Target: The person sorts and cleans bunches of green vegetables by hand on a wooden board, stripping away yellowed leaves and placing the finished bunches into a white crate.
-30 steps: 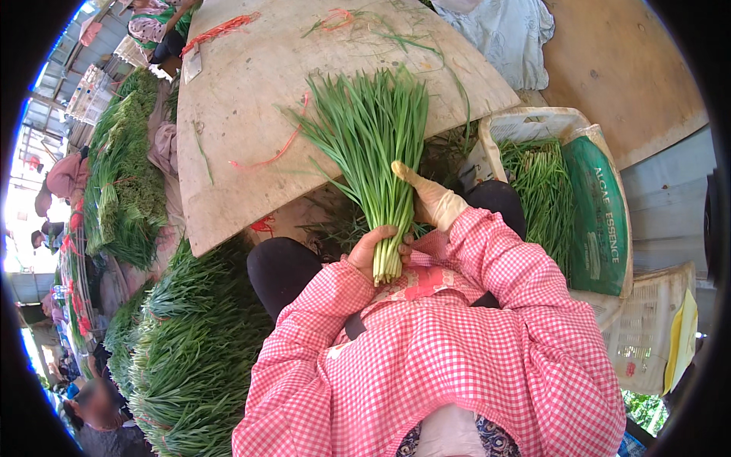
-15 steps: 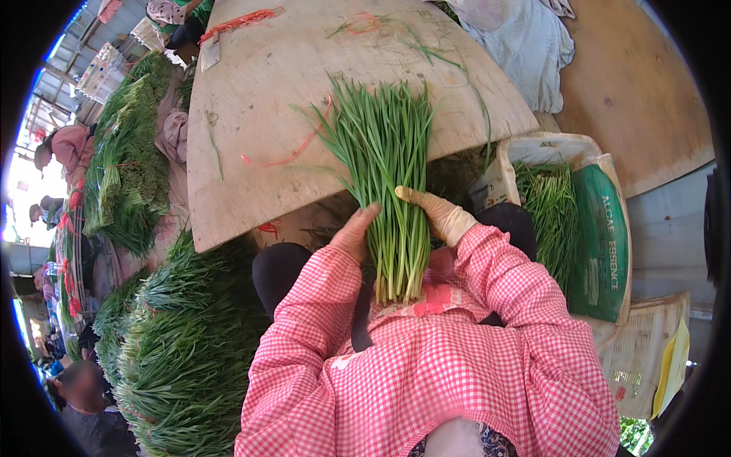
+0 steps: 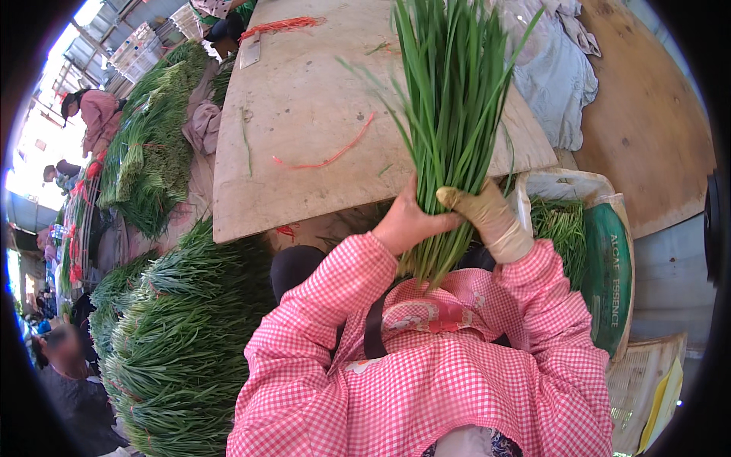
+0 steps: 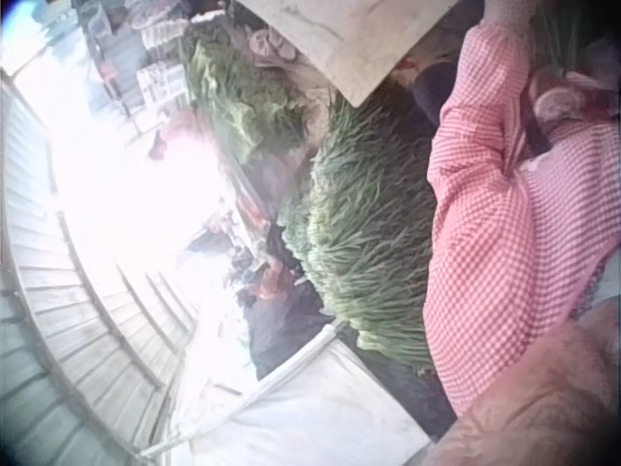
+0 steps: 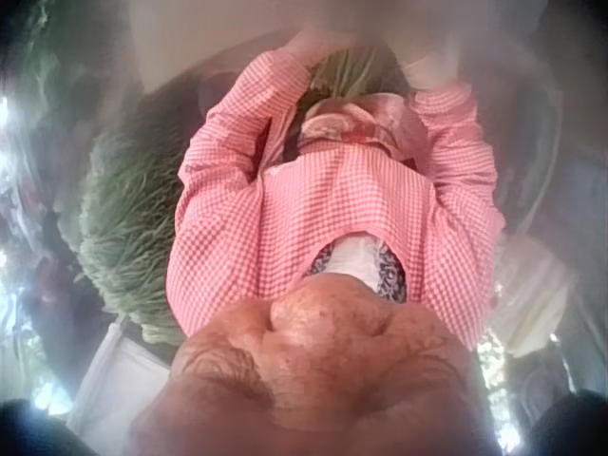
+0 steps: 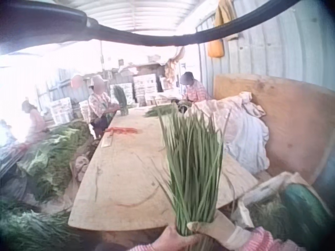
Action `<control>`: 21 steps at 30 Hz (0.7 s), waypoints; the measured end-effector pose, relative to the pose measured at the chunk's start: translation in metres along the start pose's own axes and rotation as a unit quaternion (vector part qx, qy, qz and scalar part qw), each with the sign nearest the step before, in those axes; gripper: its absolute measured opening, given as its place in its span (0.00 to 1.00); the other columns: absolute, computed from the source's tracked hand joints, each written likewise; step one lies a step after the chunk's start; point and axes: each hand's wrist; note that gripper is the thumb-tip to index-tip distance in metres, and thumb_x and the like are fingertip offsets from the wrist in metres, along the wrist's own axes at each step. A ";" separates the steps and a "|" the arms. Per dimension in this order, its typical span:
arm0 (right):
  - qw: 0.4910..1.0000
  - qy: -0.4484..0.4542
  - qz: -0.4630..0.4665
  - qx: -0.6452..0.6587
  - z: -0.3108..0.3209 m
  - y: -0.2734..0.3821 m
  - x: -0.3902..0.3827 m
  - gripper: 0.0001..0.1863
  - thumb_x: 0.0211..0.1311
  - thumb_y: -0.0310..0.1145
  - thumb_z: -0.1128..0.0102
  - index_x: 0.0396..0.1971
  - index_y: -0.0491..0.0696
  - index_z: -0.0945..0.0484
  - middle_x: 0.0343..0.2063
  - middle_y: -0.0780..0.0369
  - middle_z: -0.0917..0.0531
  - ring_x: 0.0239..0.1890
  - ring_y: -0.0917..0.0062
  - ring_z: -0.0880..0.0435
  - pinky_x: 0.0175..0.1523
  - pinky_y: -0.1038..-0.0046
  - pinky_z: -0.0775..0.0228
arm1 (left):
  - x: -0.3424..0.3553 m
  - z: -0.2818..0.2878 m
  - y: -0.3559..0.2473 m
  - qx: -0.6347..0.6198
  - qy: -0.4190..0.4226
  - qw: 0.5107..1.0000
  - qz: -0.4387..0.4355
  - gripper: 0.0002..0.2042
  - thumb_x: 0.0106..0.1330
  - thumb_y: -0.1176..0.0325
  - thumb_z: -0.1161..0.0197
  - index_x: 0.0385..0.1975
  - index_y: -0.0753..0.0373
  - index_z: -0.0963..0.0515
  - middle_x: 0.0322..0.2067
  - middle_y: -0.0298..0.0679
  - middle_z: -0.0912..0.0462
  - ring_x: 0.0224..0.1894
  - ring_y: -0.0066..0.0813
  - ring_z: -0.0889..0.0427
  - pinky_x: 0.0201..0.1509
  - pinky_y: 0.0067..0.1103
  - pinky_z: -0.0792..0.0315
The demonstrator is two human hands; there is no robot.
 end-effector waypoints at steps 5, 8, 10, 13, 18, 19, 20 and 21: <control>0.977 0.034 0.183 -0.107 0.003 0.049 0.046 0.23 0.43 0.36 0.28 0.40 0.44 0.24 0.33 0.67 0.19 0.35 0.83 0.23 0.41 0.78 0.30 | 0.048 0.021 -0.060 0.055 0.028 0.996 -0.071 0.38 0.43 0.69 0.28 0.54 0.70 0.42 0.46 0.44 0.27 0.49 0.28 0.29 0.55 0.23 0.33; 0.968 0.038 0.195 -0.152 0.013 0.043 0.073 0.23 0.41 0.32 0.28 0.40 0.43 0.25 0.31 0.66 0.18 0.32 0.84 0.23 0.39 0.79 0.30 | 0.077 0.044 -0.047 0.252 0.028 0.964 -0.082 0.36 0.45 0.66 0.28 0.52 0.69 0.39 0.46 0.44 0.27 0.49 0.28 0.28 0.54 0.24 0.33; 0.958 0.064 0.162 -0.230 0.016 0.039 0.081 0.24 0.43 0.36 0.30 0.42 0.44 0.25 0.35 0.64 0.20 0.36 0.81 0.24 0.43 0.76 0.31 | 0.105 0.077 0.000 0.133 0.062 0.989 -0.023 0.33 0.47 0.62 0.29 0.50 0.68 0.37 0.46 0.45 0.27 0.49 0.29 0.28 0.53 0.26 0.33; 0.951 0.078 0.118 -0.275 0.036 -0.013 0.110 0.30 0.43 0.44 0.30 0.46 0.46 0.27 0.42 0.62 0.22 0.44 0.78 0.26 0.50 0.75 0.34 | 0.112 0.071 0.002 0.296 0.104 0.950 -0.004 0.29 0.50 0.61 0.32 0.50 0.65 0.35 0.45 0.43 0.26 0.48 0.30 0.28 0.51 0.29 0.32; 0.983 0.151 -0.032 -0.098 0.012 0.028 0.111 0.34 0.41 0.53 0.31 0.46 0.46 0.28 0.37 0.64 0.22 0.39 0.78 0.26 0.45 0.75 0.32 | 0.091 0.060 -0.038 0.152 0.081 0.985 0.002 0.26 0.46 0.71 0.31 0.48 0.64 0.31 0.43 0.39 0.24 0.44 0.27 0.25 0.49 0.27 0.30; 0.982 0.154 -0.066 -0.087 0.013 0.027 0.109 0.34 0.41 0.53 0.31 0.46 0.46 0.28 0.36 0.63 0.22 0.39 0.78 0.26 0.45 0.75 0.32 | 0.088 0.059 -0.034 0.015 0.085 0.996 0.024 0.27 0.45 0.72 0.31 0.48 0.64 0.31 0.43 0.39 0.24 0.44 0.28 0.25 0.48 0.27 0.30; 0.980 0.157 -0.099 -0.076 0.013 0.026 0.107 0.34 0.41 0.53 0.31 0.45 0.46 0.28 0.36 0.63 0.22 0.38 0.78 0.25 0.45 0.75 0.32 | 0.082 0.057 -0.036 0.003 0.102 0.994 0.038 0.27 0.49 0.70 0.32 0.51 0.64 0.33 0.45 0.38 0.26 0.47 0.29 0.26 0.52 0.26 0.32; 0.976 0.161 -0.132 -0.064 0.013 0.025 0.106 0.34 0.41 0.53 0.31 0.45 0.45 0.28 0.35 0.63 0.22 0.38 0.78 0.25 0.45 0.75 0.32 | 0.077 0.057 -0.033 -0.009 0.102 0.993 0.059 0.27 0.50 0.69 0.33 0.52 0.64 0.34 0.46 0.38 0.26 0.48 0.29 0.27 0.53 0.26 0.34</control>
Point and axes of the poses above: each hand's wrist, its own x-axis towards the middle knuckle, its own z-axis out of the back of the hand, y = z × x
